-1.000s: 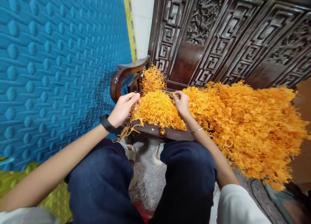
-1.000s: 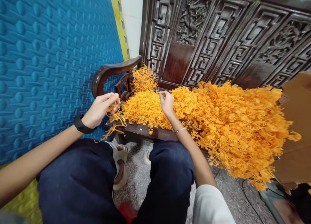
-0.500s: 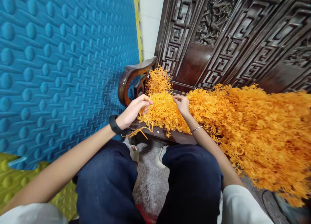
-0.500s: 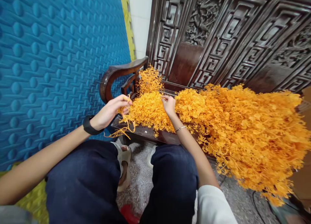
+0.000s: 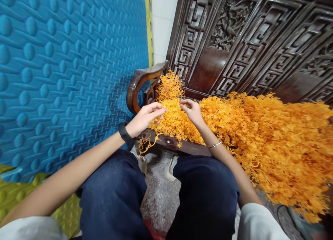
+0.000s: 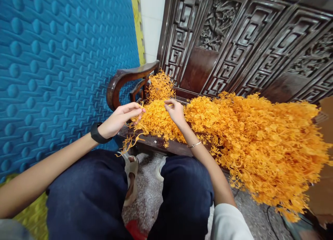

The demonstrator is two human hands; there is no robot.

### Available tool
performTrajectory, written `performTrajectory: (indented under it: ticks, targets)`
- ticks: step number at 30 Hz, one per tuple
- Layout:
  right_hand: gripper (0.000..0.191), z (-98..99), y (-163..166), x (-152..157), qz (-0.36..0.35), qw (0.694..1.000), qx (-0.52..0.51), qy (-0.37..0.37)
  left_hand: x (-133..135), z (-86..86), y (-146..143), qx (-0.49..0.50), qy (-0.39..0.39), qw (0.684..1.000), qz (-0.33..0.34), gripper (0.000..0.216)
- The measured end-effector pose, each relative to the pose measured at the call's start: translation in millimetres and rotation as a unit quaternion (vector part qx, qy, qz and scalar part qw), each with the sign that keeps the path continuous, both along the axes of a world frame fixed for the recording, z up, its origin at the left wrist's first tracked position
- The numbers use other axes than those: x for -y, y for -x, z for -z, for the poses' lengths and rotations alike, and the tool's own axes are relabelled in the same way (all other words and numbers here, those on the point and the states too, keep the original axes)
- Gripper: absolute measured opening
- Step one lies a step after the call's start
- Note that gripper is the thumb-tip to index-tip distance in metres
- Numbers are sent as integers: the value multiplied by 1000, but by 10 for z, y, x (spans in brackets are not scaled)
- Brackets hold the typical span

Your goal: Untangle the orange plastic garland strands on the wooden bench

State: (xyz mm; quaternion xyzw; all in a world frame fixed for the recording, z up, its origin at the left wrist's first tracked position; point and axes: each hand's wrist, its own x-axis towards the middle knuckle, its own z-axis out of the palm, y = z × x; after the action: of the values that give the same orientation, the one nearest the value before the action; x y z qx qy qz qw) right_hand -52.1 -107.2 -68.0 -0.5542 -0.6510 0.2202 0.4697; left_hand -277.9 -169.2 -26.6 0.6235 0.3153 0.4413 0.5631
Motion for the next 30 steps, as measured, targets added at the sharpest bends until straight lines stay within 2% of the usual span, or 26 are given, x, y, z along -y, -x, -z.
performTrajectory:
  ticks: [3, 5, 8, 11, 13, 15, 19, 23, 25, 27, 30]
  targets:
    - [25, -247, 226, 253, -136, 990, -15, -13, 6, -19, -36, 27, 0, 1000, -16, 17]
    - [29, -384, 347, 425, -180, 983, -24, -28, 10, -28, -52, 38, -3, 999, -28, 17]
    - [27, -530, 446, 661, -172, 980, -28, -98, 16, -40, -61, 49, 4, 998, -42, 15]
    - [27, -608, 478, 839, -212, 962, 59, -162, 39, -66, -61, 53, 8, 997, -64, 13]
    - [24, -623, 491, 909, -254, 936, 145, -193, 71, -92, -63, 46, 10, 996, -80, 13]
    - [17, -617, 507, 943, -263, 919, 196, -221, 113, -116, -68, 38, 7, 995, -91, 14]
    - [7, -611, 542, 970, -241, 918, 196, -248, 195, -151, -81, 37, -7, 996, -82, 18]
    - [9, -650, 564, 1020, -254, 929, 131, -236, 235, -209, -33, 16, -36, 997, -72, 19]
    - [9, -665, 562, 1039, -261, 943, 67, -197, 220, -237, 21, 20, -56, 991, -124, 26]
    - [12, -670, 552, 1043, -264, 954, -6, -140, 184, -249, 73, 42, -73, 975, -203, 35]
    - [19, -675, 530, 1024, -274, 955, -91, -67, 131, -241, 110, 79, -108, 948, -290, 34]
